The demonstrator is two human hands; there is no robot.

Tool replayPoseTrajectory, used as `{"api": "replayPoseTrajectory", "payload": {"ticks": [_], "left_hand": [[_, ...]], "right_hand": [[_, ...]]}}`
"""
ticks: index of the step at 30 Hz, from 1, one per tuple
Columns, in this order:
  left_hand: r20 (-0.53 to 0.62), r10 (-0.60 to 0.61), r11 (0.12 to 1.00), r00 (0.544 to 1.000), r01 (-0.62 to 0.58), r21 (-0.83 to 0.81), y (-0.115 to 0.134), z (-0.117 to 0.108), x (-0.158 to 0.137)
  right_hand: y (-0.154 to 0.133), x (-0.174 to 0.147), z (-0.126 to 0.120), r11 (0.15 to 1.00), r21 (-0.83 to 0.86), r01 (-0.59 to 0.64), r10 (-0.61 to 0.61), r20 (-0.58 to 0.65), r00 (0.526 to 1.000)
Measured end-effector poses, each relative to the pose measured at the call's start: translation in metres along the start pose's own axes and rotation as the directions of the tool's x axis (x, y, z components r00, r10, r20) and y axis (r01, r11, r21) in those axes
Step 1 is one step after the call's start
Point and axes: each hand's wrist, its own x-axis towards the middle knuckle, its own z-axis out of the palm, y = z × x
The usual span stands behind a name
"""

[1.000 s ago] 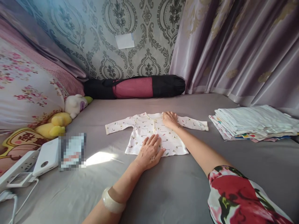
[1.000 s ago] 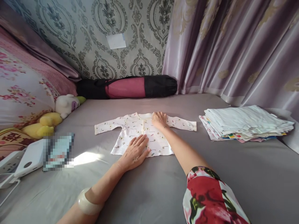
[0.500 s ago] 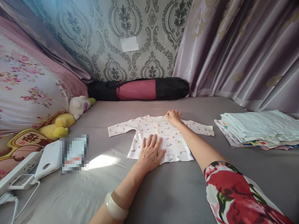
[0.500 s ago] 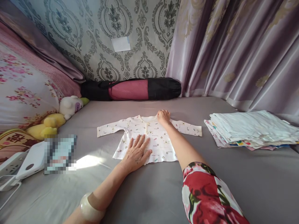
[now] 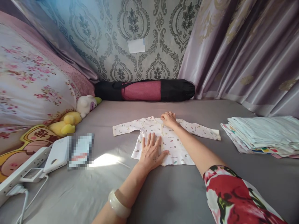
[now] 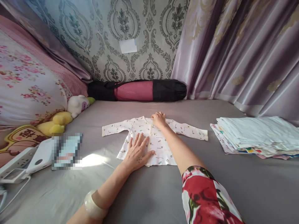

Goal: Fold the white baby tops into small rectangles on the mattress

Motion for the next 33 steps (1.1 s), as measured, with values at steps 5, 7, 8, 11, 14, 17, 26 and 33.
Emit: {"api": "replayPoseTrajectory", "payload": {"ticks": [5,7,8,11,14,17,26,33], "left_hand": [[0.058,-0.075,0.997,0.995,0.076,-0.011,-0.001,0.002,0.002],[0.074,-0.079,0.997,0.994,0.08,-0.016,-0.001,0.002,0.003],[0.077,-0.081,0.996,0.994,0.082,-0.018,-0.001,0.003,0.003],[0.068,-0.08,0.996,0.994,0.082,-0.023,-0.002,0.004,0.003],[0.048,-0.076,0.997,0.996,0.077,-0.028,-0.002,0.003,0.004],[-0.01,-0.087,0.996,0.996,0.086,-0.015,-0.004,0.001,0.005],[-0.09,-0.179,0.982,0.98,0.183,0.049,-0.02,0.006,0.007],[-0.088,-0.217,0.974,0.972,0.222,0.053,-0.018,0.008,0.007]], "right_hand": [[-0.001,0.007,0.006,1.0,0.029,-0.012,0.011,0.039,0.999],[0.001,0.007,0.01,0.999,0.036,-0.003,0.003,-0.015,1.0],[0.002,0.006,0.012,0.999,0.044,-0.004,0.006,-0.048,0.999],[0.003,0.003,0.016,0.997,0.072,-0.036,0.043,-0.09,0.995],[-0.001,0.004,0.014,0.996,0.075,-0.043,0.047,-0.05,0.998],[-0.013,0.009,0.009,0.997,0.077,-0.001,0.001,0.008,1.0],[-0.05,0.021,0.019,0.993,0.102,0.065,-0.067,0.018,0.998],[-0.054,0.017,0.026,0.995,0.037,0.096,-0.091,-0.118,0.989]]}}
